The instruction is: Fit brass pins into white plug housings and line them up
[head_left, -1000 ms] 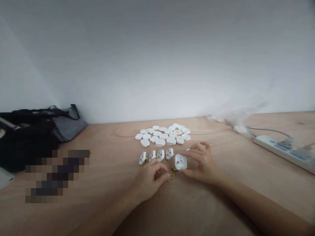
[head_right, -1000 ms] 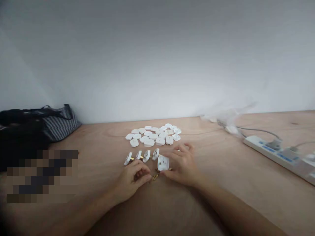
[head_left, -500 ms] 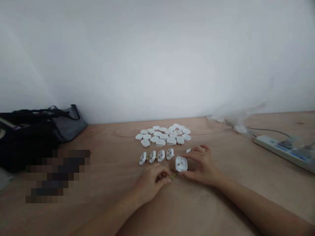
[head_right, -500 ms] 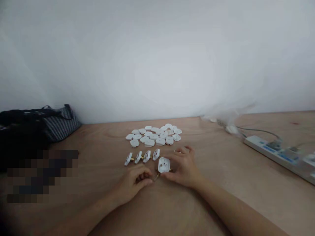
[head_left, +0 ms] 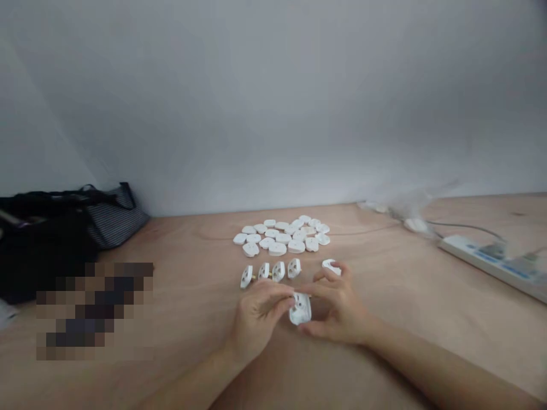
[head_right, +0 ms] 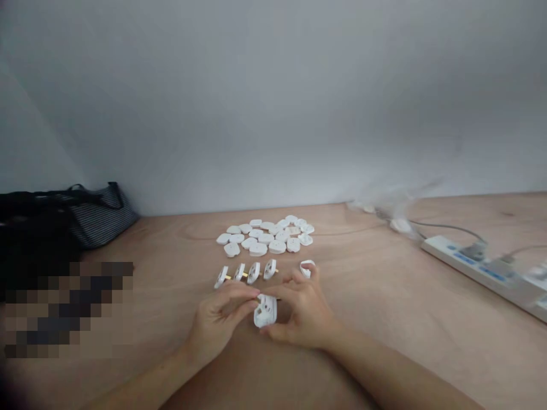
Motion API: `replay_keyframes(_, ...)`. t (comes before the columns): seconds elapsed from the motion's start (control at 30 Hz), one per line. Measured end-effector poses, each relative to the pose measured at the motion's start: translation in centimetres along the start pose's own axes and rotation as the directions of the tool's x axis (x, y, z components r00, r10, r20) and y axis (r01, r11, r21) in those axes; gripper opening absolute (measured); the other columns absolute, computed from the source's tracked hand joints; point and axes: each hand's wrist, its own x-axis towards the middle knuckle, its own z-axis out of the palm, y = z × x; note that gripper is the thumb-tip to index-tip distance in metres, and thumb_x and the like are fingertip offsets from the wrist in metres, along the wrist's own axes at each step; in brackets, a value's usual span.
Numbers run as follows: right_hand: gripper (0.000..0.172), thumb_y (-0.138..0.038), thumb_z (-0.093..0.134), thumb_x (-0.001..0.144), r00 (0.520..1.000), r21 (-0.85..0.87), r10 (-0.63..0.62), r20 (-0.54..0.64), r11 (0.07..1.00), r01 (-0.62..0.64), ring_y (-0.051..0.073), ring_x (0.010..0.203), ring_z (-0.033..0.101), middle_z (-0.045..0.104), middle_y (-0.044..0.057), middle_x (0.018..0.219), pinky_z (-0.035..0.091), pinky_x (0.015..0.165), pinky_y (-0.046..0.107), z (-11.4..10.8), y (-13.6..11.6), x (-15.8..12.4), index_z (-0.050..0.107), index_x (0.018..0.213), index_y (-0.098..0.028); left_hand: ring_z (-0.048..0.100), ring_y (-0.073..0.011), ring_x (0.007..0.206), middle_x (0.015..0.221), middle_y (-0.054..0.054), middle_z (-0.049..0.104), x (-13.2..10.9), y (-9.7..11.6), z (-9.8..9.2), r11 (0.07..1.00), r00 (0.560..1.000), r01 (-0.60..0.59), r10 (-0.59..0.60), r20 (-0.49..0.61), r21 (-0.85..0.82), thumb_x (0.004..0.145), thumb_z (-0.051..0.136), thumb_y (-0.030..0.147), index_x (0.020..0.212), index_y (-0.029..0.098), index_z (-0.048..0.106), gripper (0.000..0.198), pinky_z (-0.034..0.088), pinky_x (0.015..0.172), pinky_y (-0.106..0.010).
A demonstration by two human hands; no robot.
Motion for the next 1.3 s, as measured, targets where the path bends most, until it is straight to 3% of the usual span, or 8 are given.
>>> replay_keyframes(0.33,0.05,-0.051,0.074,0.062,0.999,-0.012,-0.039,-0.02,0.999,0.039,0.022,0.087,0.056,0.066,0.003,0.087,0.018,0.097,0.047,0.3,0.0,-0.1,0.064,0.105,-0.028,0.063,-0.0169,0.072,0.076,-0.003,0.07,0.5,-0.2,0.2,0.992,0.991,-0.129,0.129,0.023,-0.013,0.078,0.068,0.017,0.079,0.02,0.071,0.004,0.05,0.07,-0.03)
replay_keyframes(0.43,0.049,-0.048,0.075,0.061,0.998,-0.006,-0.058,-0.035,0.998,0.058,0.021,0.086,0.057,0.065,0.001,0.085,0.018,0.096,0.047,0.3,0.0,-0.1,0.064,0.104,-0.028,0.062,-0.0191,0.081,0.086,-0.006,0.07,0.6,-0.1,-0.2,0.964,0.972,-0.234,0.228,0.061,0.123,0.081,0.065,0.021,0.084,0.022,0.073,0.008,0.05,0.074,-0.033)
replay_keyframes(0.6,0.045,-0.045,0.075,0.062,0.994,0.003,-0.067,-0.087,0.998,0.068,0.021,0.085,0.058,0.066,0.001,0.087,0.016,0.097,0.048,0.2,0.2,-0.1,0.064,0.102,-0.027,0.056,-0.0249,0.102,0.115,-0.009,0.063,0.8,0.0,-1.4,0.815,0.904,-0.427,0.37,0.216,0.392,0.083,0.063,0.034,0.101,0.026,0.07,0.021,0.044,0.089,-0.042)
replay_keyframes(0.8,0.053,-0.057,0.074,0.061,0.999,-0.062,-0.045,-0.026,0.997,0.043,0.022,0.088,0.057,0.065,0.003,0.088,0.019,0.097,0.047,0.0,0.7,0.0,0.065,0.103,-0.027,0.058,-0.0264,0.094,0.1,-0.008,0.068,0.8,-0.9,-1.7,0.889,0.947,-0.289,0.211,0.241,0.356,0.06,0.074,0.057,0.112,0.02,0.061,0.065,0.047,0.085,-0.039)
replay_keyframes(1.0,0.06,-0.064,0.074,0.056,0.999,-0.046,-0.051,0.007,0.998,0.051,0.022,0.087,0.057,0.065,0.003,0.089,0.017,0.097,0.048,0.2,0.7,0.1,0.065,0.102,-0.027,0.059,-0.026,0.089,0.093,-0.006,0.072,0.8,-1.2,-1.3,0.898,0.933,-0.291,0.19,0.306,0.33,0.057,0.081,0.047,0.106,0.022,0.066,0.057,0.046,0.084,-0.04)
replay_keyframes(1.13,0.07,-0.067,0.072,0.053,0.993,-0.051,0.03,0.111,0.998,-0.024,0.025,0.09,0.055,0.066,0.005,0.095,0.026,0.089,0.044,-1.1,1.9,0.3,0.062,0.107,-0.025,0.058,-0.0256,0.092,0.1,-0.007,0.071,0.6,-1.0,-1.5,0.926,0.95,-0.223,0.136,0.282,0.306,0.065,0.079,0.038,0.11,0.021,0.064,0.05,0.046,0.084,-0.04)
replay_keyframes(1.23,0.04,-0.058,0.065,0.072,0.975,-0.184,0.146,0.166,0.976,-0.115,0.025,0.091,0.053,0.065,0.004,0.097,0.028,0.082,0.042,-2.4,3.5,0.3,0.067,0.1,-0.03,0.057,-0.026,0.095,0.106,-0.007,0.069,0.4,-1.1,-1.4,0.945,0.965,-0.141,0.064,0.254,0.294,0.066,0.079,0.032,0.113,0.021,0.063,0.05,0.046,0.085,-0.041)
replay_keyframes(1.3,0.029,-0.053,0.066,0.074,0.959,-0.24,0.178,0.22,0.963,-0.124,0.025,0.09,0.053,0.065,0.004,0.096,0.028,0.08,0.042,-2.9,4.4,0.3,0.07,0.094,-0.032,0.058,-0.0263,0.094,0.106,-0.007,0.069,0.3,-1.2,-1.3,0.951,0.973,-0.094,0.025,0.231,0.293,0.064,0.08,0.03,0.112,0.022,0.064,0.051,0.047,0.084,-0.041)
